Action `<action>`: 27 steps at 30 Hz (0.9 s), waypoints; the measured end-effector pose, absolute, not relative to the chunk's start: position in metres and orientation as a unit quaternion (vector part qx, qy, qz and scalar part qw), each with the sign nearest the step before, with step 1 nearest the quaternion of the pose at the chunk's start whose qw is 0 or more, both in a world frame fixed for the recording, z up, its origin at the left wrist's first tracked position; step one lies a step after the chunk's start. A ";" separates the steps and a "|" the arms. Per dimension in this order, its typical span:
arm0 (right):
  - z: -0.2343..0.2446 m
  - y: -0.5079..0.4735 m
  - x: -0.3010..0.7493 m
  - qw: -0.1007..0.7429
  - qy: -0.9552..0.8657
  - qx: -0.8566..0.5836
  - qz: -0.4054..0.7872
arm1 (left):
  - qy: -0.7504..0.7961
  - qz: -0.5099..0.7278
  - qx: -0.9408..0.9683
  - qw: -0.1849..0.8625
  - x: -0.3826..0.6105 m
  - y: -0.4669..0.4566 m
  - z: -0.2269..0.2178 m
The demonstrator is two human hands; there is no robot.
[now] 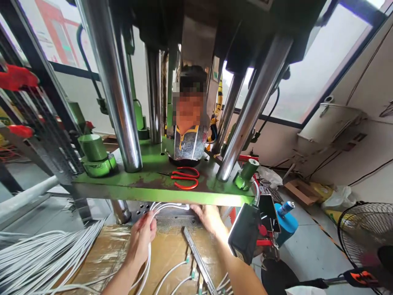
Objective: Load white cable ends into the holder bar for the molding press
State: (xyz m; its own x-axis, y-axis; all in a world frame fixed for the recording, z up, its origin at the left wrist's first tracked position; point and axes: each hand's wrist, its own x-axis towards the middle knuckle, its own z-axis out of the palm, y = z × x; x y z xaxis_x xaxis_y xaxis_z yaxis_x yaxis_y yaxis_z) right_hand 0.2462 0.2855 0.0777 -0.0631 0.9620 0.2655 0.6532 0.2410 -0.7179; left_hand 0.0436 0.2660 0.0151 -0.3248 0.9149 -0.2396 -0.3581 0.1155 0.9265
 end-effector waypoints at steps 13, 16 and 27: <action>0.067 0.148 0.305 0.388 -0.595 -0.637 0.301 | 0.492 0.366 0.415 0.673 0.042 0.197 0.060; 0.060 0.139 0.308 0.390 -0.579 -0.628 0.343 | 0.499 0.354 0.418 0.671 0.044 0.187 0.062; 0.051 0.116 0.311 0.355 -0.576 -0.677 0.289 | 0.474 0.302 0.522 0.642 0.063 0.132 0.064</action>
